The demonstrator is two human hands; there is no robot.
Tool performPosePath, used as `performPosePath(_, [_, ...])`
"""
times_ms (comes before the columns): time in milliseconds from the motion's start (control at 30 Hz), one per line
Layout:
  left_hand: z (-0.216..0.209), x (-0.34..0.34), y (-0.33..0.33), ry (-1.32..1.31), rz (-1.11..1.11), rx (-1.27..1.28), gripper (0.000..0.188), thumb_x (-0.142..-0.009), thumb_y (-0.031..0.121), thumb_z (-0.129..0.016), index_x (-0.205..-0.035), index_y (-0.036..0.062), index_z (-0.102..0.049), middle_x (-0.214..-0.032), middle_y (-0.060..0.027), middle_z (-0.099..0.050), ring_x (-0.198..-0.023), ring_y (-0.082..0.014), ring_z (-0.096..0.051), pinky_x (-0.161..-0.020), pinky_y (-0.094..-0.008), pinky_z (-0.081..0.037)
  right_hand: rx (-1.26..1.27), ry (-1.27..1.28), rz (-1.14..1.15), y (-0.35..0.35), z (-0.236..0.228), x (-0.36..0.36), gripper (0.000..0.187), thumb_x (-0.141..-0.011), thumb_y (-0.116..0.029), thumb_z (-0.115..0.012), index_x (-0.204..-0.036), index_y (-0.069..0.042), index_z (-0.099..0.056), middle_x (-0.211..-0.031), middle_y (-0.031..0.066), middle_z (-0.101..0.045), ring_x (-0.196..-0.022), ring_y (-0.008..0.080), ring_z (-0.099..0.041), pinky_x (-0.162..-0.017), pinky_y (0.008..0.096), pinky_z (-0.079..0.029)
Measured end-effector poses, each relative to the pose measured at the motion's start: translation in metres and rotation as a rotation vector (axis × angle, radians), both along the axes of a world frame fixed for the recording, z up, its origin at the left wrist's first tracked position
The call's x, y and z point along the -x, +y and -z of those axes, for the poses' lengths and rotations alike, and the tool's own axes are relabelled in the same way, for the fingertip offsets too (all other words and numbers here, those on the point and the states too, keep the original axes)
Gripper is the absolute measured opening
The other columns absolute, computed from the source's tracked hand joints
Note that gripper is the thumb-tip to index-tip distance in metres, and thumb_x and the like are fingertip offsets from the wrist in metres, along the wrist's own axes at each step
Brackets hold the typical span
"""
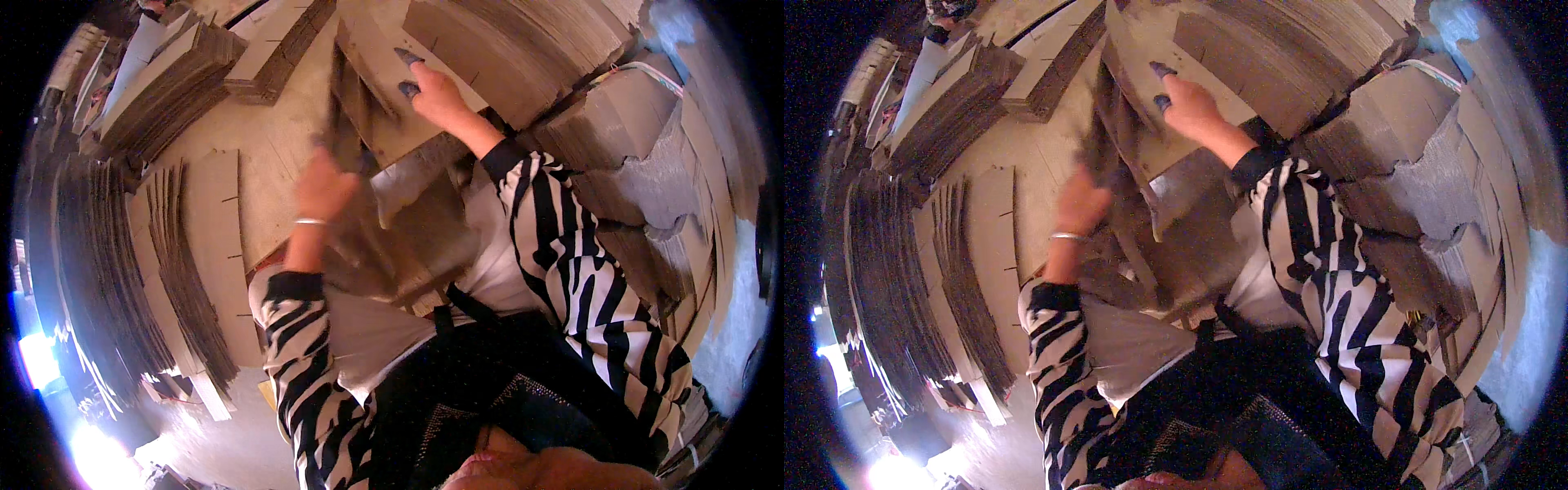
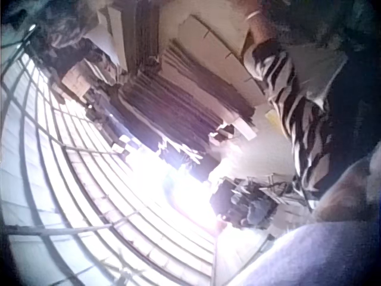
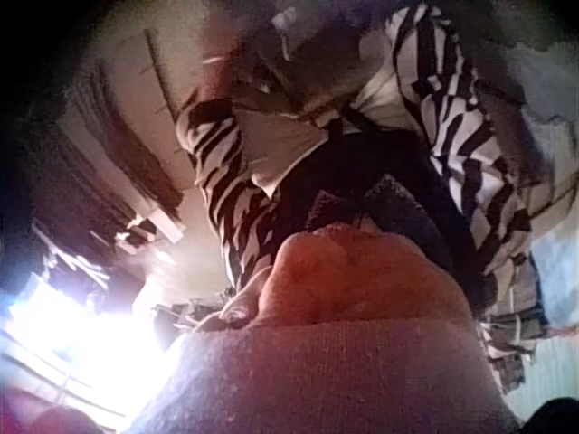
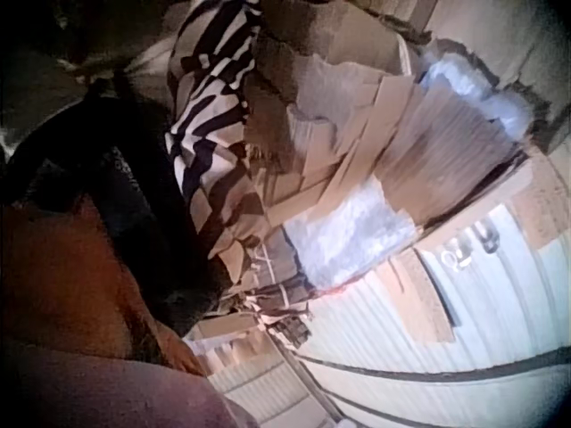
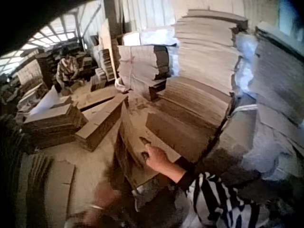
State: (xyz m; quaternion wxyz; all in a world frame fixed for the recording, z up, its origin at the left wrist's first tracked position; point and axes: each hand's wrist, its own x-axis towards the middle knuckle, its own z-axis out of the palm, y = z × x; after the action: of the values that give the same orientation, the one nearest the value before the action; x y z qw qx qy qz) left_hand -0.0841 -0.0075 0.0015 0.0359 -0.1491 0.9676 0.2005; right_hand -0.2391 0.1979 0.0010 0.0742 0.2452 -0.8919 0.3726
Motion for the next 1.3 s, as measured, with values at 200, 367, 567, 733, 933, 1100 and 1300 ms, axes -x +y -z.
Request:
performPosePath(200, [-0.013, 0.014, 0.04, 0.082, 0.044, -0.307, 0.066, -0.076, 0.011, -0.056, -0.136, -0.0037, -0.032, -0.111, -0.0272, -0.059, -0.103, -0.04, -0.058, -0.085, -0.0443, -0.048, 0.102, -0.031, 0.131, -0.003, -0.025, 0.014, 0.032, -0.083, -0.012, -0.058, -0.112, 0.002, -0.053, -0.101, 0.0264, -0.06, -0.098, 0.0416, -0.056, -0.082, 0.0437, -0.045])
performPosePath(367, [-0.029, -0.033, -0.052, 0.395, -0.132, -1.107, 0.063, -0.074, -0.003, -0.049, -0.136, -0.0048, -0.037, -0.101, -0.0133, -0.061, -0.099, -0.0217, -0.056, -0.084, -0.0314, -0.045, 0.407, 0.077, 0.085, -0.008, -0.015, 0.024, 0.028, -0.085, -0.022, -0.062, -0.099, 0.0, -0.053, -0.091, 0.0251, -0.062, -0.088, 0.0416, -0.06, -0.075, 0.0457, -0.045])
performPosePath(567, [-0.172, -0.126, -0.135, 0.784, -0.29, 0.125, 0.034, -0.07, -0.005, -0.041, -0.101, -0.0015, -0.054, -0.075, -0.0149, -0.049, -0.062, -0.0246, -0.045, -0.06, -0.0353, -0.042, 0.249, -0.013, 0.077, 0.029, -0.012, 0.029, 0.032, -0.085, -0.017, -0.061, -0.11, 0.001, -0.054, -0.103, 0.0252, -0.062, -0.095, 0.0406, -0.06, -0.082, 0.0422, -0.045])
performPosePath(733, [-0.177, -0.232, -0.212, 0.527, -0.351, 0.851, 0.055, -0.07, -0.011, -0.047, -0.123, 0.0028, -0.049, -0.108, -0.0223, -0.056, -0.091, -0.0425, -0.056, -0.075, -0.0447, -0.049, 0.229, 0.059, -0.114, -0.008, -0.042, -0.013, 0.033, -0.087, -0.011, -0.057, -0.117, 0.001, -0.051, -0.098, 0.0231, -0.062, -0.088, 0.0365, -0.059, -0.079, 0.0376, -0.045])
performPosePath(933, [-0.051, -0.285, -0.243, 0.002, -0.526, 0.79, 0.053, -0.072, -0.004, -0.054, -0.125, 0.006, -0.051, -0.117, -0.0202, -0.054, -0.107, -0.0392, -0.054, -0.089, -0.0448, -0.046, -0.107, 0.003, -0.132, -0.016, -0.034, -0.028, 0.038, -0.084, -0.011, -0.057, -0.121, -0.004, -0.049, -0.087, 0.0266, -0.061, -0.084, 0.0448, -0.057, -0.071, 0.0492, -0.043])
performPosePath(1100, [-0.085, -0.235, -0.222, 0.068, -0.455, 0.684, 0.049, -0.071, 0.006, -0.063, -0.119, 0.002, -0.054, -0.125, -0.0218, -0.051, -0.111, -0.0391, -0.053, -0.089, -0.0448, -0.046, -0.34, 0.05, -0.278, -0.015, -0.028, -0.032, 0.035, -0.081, -0.005, -0.057, -0.115, -0.005, -0.05, -0.079, 0.0252, -0.059, -0.08, 0.0443, -0.057, -0.068, 0.0504, -0.043])
performPosePath(1300, [-0.026, -0.129, -0.145, -0.005, -0.426, 0.693, 0.042, -0.07, 0.022, -0.068, -0.109, 0.0053, -0.062, -0.132, -0.0119, -0.048, -0.122, -0.0279, -0.046, -0.097, -0.0453, -0.037, -0.513, -0.014, -0.449, -0.038, -0.02, -0.043, 0.03, -0.077, -0.005, -0.058, -0.106, -0.004, -0.051, -0.083, 0.0219, -0.063, -0.084, 0.0428, -0.059, -0.07, 0.0515, -0.045])
